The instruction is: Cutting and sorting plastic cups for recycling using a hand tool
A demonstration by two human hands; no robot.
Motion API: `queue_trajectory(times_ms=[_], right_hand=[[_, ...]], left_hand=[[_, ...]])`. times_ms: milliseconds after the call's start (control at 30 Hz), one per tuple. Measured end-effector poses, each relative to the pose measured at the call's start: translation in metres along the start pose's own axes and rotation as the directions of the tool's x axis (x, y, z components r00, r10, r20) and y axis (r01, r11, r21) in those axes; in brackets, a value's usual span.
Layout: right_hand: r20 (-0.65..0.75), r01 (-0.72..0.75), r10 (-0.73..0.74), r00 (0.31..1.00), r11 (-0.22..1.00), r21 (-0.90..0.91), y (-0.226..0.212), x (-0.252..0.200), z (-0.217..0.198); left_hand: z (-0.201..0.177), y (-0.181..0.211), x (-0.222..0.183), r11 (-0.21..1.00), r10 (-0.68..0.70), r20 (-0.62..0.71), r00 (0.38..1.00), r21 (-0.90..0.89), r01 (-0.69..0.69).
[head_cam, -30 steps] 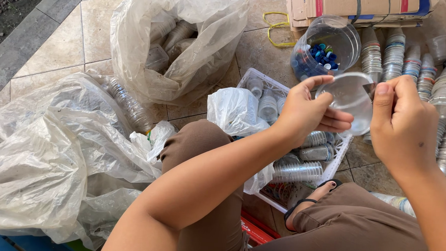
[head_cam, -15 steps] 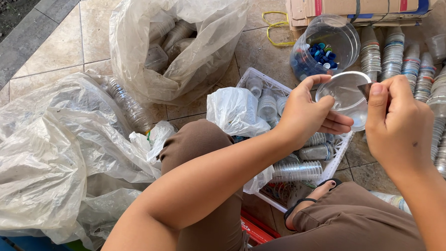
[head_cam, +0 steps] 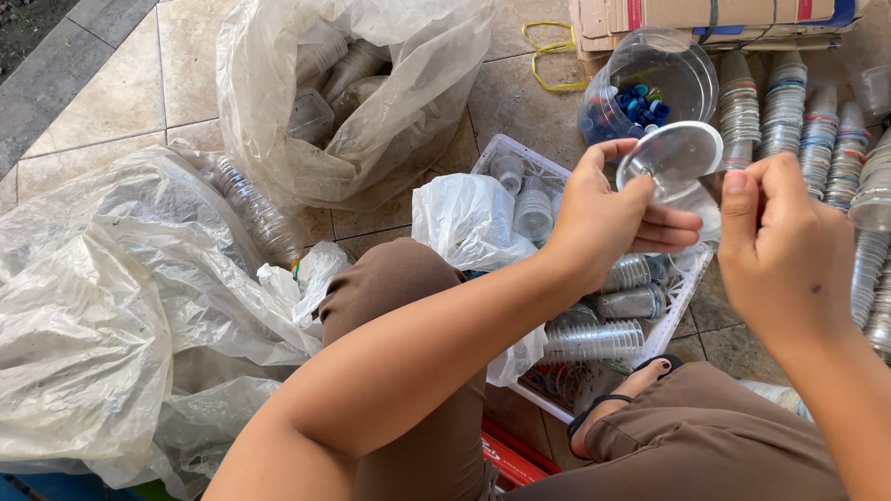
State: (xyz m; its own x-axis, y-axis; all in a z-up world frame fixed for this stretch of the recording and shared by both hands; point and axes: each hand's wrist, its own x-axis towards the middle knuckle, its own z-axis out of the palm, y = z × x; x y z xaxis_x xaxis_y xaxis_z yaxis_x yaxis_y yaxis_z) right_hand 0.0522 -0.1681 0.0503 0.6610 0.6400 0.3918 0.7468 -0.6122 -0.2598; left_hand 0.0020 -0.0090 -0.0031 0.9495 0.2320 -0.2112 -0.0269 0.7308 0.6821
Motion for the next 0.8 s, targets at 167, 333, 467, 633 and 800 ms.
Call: queue_trajectory(times_ms=[167,333,467,633,800], right_hand=[[0.000,-0.013,0.013,1.000,0.998,0.064,0.003,0.000,0.001],[0.094,-0.230,0.211,0.973,0.841,0.489,0.012,0.006,-0.004],[0.182,-0.286,0.221,0.958,0.713,0.640,0.010,0.006,-0.013],[0.146,-0.223,0.170,0.975,0.789,0.572,0.004,0.004,-0.019],[0.155,-0.235,0.177,0.972,0.756,0.611,0.007,0.003,-0.018]], left_hand=[[0.003,-0.007,-0.004,1.000,-0.009,0.021,1.000,0.012,0.009],[0.010,0.007,-0.013,0.991,0.123,0.069,0.990,0.045,-0.126],[0.021,0.023,-0.027,0.911,0.298,0.075,0.952,0.277,-0.307],[0.024,0.026,-0.033,0.864,0.375,0.082,0.923,0.329,-0.380],[0.025,0.020,-0.031,0.835,0.374,0.087,0.923,0.402,-0.376]])
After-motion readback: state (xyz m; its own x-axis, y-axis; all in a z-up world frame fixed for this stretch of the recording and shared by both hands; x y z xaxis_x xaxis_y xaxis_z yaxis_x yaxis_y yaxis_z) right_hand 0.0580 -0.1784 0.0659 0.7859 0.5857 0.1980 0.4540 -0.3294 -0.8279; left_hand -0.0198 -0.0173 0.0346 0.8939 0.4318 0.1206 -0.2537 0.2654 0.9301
